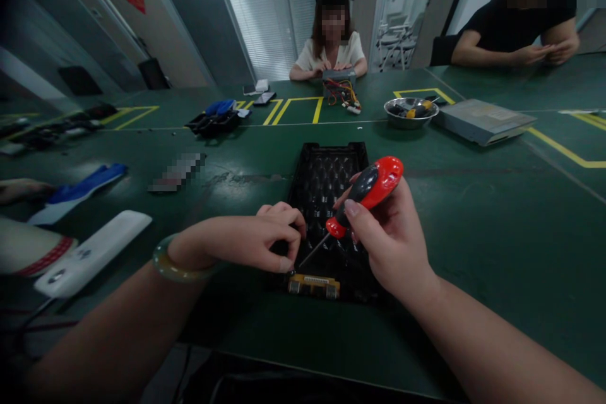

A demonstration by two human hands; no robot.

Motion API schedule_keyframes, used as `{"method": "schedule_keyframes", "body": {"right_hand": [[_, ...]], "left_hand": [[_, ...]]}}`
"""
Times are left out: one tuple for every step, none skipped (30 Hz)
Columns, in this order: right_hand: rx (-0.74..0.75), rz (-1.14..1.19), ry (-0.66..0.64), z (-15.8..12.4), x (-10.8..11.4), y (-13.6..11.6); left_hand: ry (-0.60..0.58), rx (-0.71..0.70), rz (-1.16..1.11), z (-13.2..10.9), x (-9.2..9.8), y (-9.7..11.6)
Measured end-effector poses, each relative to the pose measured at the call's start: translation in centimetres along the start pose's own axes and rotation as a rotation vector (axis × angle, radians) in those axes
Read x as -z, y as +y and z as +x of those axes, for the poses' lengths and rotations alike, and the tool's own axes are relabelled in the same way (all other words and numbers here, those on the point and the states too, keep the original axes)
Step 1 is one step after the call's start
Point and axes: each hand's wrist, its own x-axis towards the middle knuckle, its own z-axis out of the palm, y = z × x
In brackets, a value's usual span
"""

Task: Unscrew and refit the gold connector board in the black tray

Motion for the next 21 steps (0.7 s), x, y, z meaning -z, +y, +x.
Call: {"method": "schedule_keyframes", "body": {"right_hand": [[0.004,0.003,0.006,-0.1,0.0,-0.1],[0.008,0.005,0.009,-0.2,0.0,-0.2],[0.013,0.005,0.01,-0.3,-0.1,-0.4],[0.018,0.004,0.007,-0.5,-0.1,-0.5],[0.023,0.005,-0.002,-0.6,-0.1,-0.6],[0.027,0.007,-0.016,-0.8,-0.2,-0.7],[0.033,0.01,-0.035,-1.0,-0.2,-0.8],[0.041,0.01,-0.057,-1.1,-0.2,-0.8],[0.049,0.009,-0.079,-1.2,-0.2,-0.8],[0.058,0.004,-0.099,-1.3,-0.2,-0.8],[0.068,-0.006,-0.114,-1.3,-0.2,-0.8],[0.08,-0.019,-0.125,-1.3,-0.2,-0.7],[0.09,-0.032,-0.134,-1.3,-0.2,-0.8],[0.099,-0.045,-0.142,-1.3,-0.2,-0.8],[0.106,-0.058,-0.149,-1.3,-0.2,-0.9],[0.112,-0.071,-0.157,-1.3,-0.1,-1.0],[0.114,-0.08,-0.165,-1.3,-0.1,-1.1],[0.116,-0.084,-0.172,-1.3,-0.1,-1.2],[0.115,-0.088,-0.18,-1.3,0.0,-1.3],[0.116,-0.091,-0.19,-1.4,0.0,-1.3],[0.118,-0.097,-0.203,-1.4,0.1,-1.4]], "left_hand": [[-0.002,0.002,0.003,0.0,0.0,0.0],[-0.005,0.005,0.007,0.0,0.0,0.0],[-0.008,0.005,0.009,0.0,0.0,0.0],[-0.007,0.001,0.011,0.0,0.0,0.0],[-0.009,-0.003,0.014,0.0,0.1,0.0],[-0.012,-0.005,0.016,-0.1,0.1,0.0],[-0.02,-0.003,0.02,-0.1,0.2,0.0],[-0.031,0.001,0.023,-0.1,0.3,0.1],[-0.041,0.005,0.025,-0.1,0.4,0.1],[-0.051,0.01,0.027,-0.1,0.5,0.1],[-0.056,0.011,0.029,-0.1,0.5,0.2],[-0.057,0.01,0.029,-0.1,0.5,0.1],[-0.059,0.008,0.031,-0.1,0.5,0.1],[-0.058,0.006,0.032,-0.1,0.5,0.1],[-0.055,0.004,0.034,-0.2,0.4,0.0],[-0.053,-0.001,0.036,-0.2,0.4,-0.1],[-0.05,-0.007,0.038,-0.2,0.3,-0.2],[-0.049,-0.016,0.041,-0.2,0.3,-0.3],[-0.047,-0.025,0.045,-0.2,0.2,-0.5],[-0.048,-0.032,0.048,-0.2,0.2,-0.6],[-0.049,-0.036,0.05,-0.2,0.2,-0.7]]}}
